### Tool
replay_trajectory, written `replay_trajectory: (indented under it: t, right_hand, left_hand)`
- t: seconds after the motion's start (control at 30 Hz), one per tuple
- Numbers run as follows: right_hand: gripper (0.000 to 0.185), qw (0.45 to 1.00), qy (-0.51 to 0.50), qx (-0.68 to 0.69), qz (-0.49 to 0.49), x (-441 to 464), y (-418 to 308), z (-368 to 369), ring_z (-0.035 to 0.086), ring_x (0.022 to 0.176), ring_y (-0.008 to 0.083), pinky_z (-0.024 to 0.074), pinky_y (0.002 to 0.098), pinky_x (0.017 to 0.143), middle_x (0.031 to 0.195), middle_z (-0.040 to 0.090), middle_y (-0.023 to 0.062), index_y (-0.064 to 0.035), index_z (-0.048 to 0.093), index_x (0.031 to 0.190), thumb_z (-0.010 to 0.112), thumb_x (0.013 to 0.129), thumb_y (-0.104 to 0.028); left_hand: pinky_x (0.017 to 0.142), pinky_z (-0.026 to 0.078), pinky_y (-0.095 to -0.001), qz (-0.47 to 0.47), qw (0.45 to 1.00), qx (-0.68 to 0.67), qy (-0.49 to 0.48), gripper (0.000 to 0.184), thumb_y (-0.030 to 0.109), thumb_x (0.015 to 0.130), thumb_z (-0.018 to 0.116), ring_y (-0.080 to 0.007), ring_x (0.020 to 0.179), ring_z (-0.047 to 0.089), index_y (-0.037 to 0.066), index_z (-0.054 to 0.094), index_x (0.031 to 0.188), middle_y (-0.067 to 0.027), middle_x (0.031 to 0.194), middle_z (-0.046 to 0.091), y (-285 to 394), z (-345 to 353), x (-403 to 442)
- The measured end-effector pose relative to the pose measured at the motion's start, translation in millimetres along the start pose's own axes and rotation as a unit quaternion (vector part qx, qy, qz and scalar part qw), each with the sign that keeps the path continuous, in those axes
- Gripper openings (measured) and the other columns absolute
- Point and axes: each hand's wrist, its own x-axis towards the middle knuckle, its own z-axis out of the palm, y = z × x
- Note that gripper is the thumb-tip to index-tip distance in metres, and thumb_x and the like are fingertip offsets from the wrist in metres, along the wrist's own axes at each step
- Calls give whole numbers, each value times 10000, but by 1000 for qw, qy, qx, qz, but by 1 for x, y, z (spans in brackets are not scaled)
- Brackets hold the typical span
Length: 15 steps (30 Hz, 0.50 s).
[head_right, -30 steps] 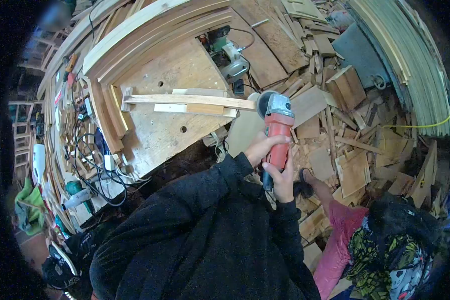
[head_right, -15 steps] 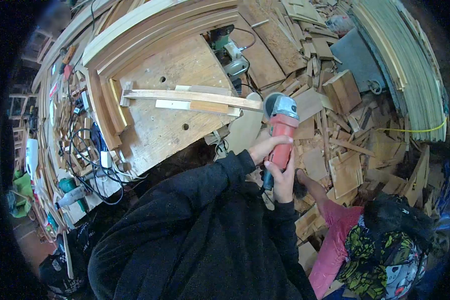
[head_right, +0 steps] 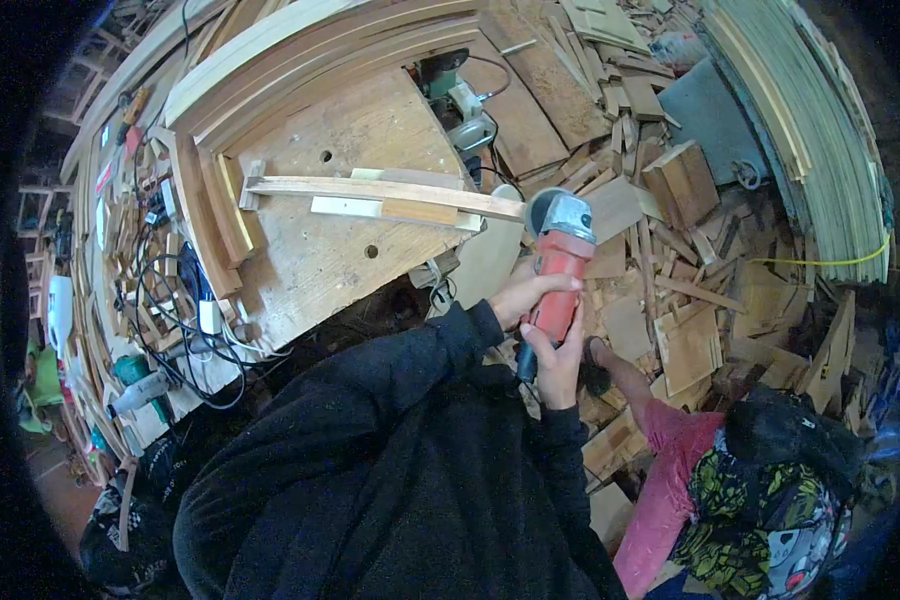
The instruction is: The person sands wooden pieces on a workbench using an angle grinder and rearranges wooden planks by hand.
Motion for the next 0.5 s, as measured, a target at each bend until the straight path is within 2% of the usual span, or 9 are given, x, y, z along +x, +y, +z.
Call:
replay_trajectory:
  t: [0.03, 0.1, 0.13, 0.3, 0.37, 0.43, 0.5]
  right_hand:
    - [764, 1000, 1, -6, 7, -1, -2, 1, 610, 893, 192, 524, 291, 728, 1153, 530, 147, -2, 270, 1413, 684, 780, -111]
    - [894, 999, -12, -31, -7, -8, -27, 23, 486, 1194, 231, 384, 336, 1016, 1348, 429, 181, 40, 199, 1457, 722, 751, -126]
    - [898, 996, -19, -79, -36, -10, -47, 31, 476, 1207, 232, 374, 341, 1026, 1356, 423, 189, 57, 198, 1450, 727, 747, -124]
    - [860, 999, -7, -33, 7, -12, -21, 17, 501, 1172, 224, 403, 331, 993, 1336, 442, 161, 42, 221, 1446, 714, 756, -98]
    - [748, 1000, 20, 8, -4, -7, -27, 16, 572, 967, 169, 488, 275, 812, 1172, 529, 115, 2, 286, 1425, 671, 792, -105]
    - [713, 1000, 11, 5, 5, -2, -26, 14, 578, 950, 169, 493, 275, 795, 1165, 533, 110, 4, 306, 1408, 663, 800, -105]
    - [696, 995, 1, -91, -36, 3, -26, 18, 573, 963, 165, 488, 279, 807, 1168, 527, 107, 4, 318, 1398, 661, 802, -99]
  left_hand:
    - [782, 524, -312, 5, 1000, -10, -6, 462, 211, 793, 723, -164, 851, 631, 33, 517, 1167, -74, 986, 620, -6, -5, 1]
    - [789, 523, -312, -5, 1000, -27, 2, 466, 209, 794, 723, -164, 853, 631, 34, 516, 1173, -75, 992, 618, 15, -11, -22]
    - [795, 522, -311, -9, 999, -46, 7, 470, 206, 794, 722, -164, 855, 632, 34, 514, 1180, -76, 998, 617, 24, -12, -29]
    - [795, 522, -320, 8, 1000, -28, -6, 471, 222, 785, 727, -157, 874, 624, 38, 523, 1168, -69, 991, 614, 11, -4, -18]
    - [793, 522, -316, -23, 1000, 13, -6, 452, 228, 790, 723, -159, 863, 626, 35, 536, 1153, -66, 980, 623, 22, 5, -15]
    - [791, 521, -312, -9, 1000, 16, 4, 436, 220, 798, 718, -160, 858, 625, 32, 539, 1148, -63, 976, 626, 18, 1, -8]
    - [778, 520, -304, -28, 997, -68, -19, 422, 214, 800, 717, -158, 837, 625, 29, 542, 1137, -59, 960, 626, 12, -10, -2]
